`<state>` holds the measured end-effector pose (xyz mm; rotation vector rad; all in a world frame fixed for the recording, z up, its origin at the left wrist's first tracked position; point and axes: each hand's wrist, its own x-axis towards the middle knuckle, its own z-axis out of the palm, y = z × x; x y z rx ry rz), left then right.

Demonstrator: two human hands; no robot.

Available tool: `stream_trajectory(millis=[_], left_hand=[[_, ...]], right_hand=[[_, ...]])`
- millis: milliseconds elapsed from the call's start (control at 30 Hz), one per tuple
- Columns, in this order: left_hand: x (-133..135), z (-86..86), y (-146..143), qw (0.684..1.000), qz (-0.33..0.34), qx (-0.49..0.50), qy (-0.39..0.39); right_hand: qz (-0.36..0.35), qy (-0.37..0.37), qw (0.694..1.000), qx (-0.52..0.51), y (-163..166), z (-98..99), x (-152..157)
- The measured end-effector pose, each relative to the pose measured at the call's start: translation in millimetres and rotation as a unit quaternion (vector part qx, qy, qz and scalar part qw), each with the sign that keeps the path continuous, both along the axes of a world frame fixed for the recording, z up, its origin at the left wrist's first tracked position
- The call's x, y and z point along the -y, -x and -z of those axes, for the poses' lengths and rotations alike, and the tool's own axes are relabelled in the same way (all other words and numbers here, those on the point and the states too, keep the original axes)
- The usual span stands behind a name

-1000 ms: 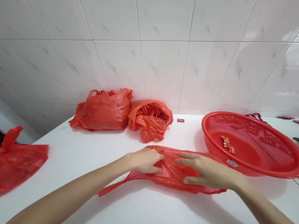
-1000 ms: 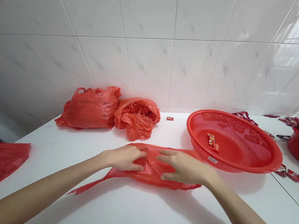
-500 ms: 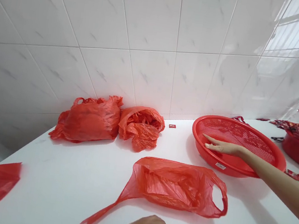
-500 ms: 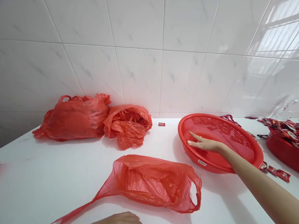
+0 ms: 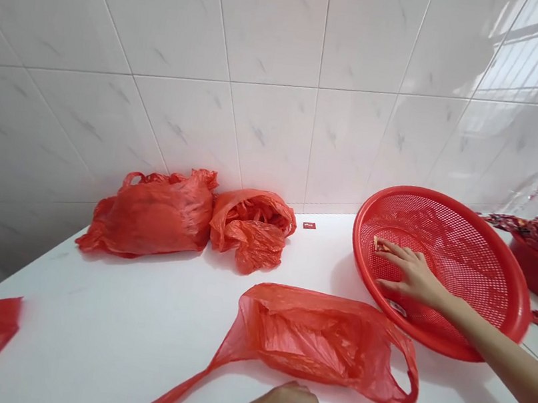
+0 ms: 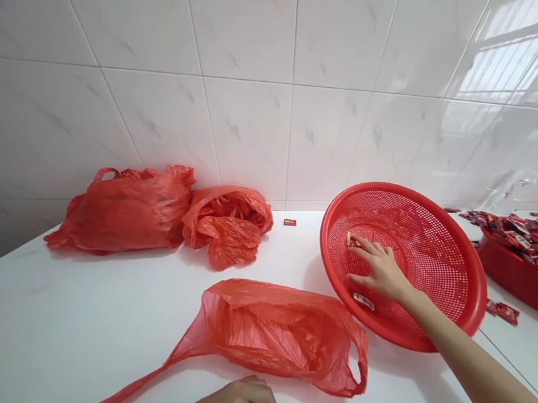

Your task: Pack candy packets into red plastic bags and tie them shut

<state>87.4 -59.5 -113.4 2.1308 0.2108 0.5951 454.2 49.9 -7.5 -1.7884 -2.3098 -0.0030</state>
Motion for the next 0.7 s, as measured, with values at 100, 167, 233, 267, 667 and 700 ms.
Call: stream_trajectory(millis=[100, 167, 233, 267, 667, 700], left_hand=[[0.3, -0.4, 1.4, 1.000, 0.004, 0.020, 0.020], [0.2, 0.1, 1.8, 0.999, 0.004, 0.022, 0.027], [-0.1, 0.7, 1.7, 0.999, 0.006, 0.019, 0.030], [-0.2, 0.8, 1.6, 0.999, 0.006, 0.018, 0.030], [-1.7, 8.3, 2.3, 1.000, 0.017, 0.016, 0.016], [-2.2, 12.1, 3.0, 1.000, 0.020, 0.012, 0.014]], right_hand=[[0.000, 0.060, 0.998, 0.010, -7.8, 1.4, -4.6], [-0.017, 0.087, 0.996, 0.002, -12.5, 1.9, -8.5], [-0.029, 0.056, 0.998, -0.014, -13.9, 1.0, -13.3], [-0.026, 0.028, 0.999, -0.019, -13.2, -0.1, -16.2], [0.084, 0.147, 0.985, 0.044, 6.9, -16.1, -67.0], [0.082, 0.143, 0.986, 0.040, 7.8, -17.0, -69.8]])
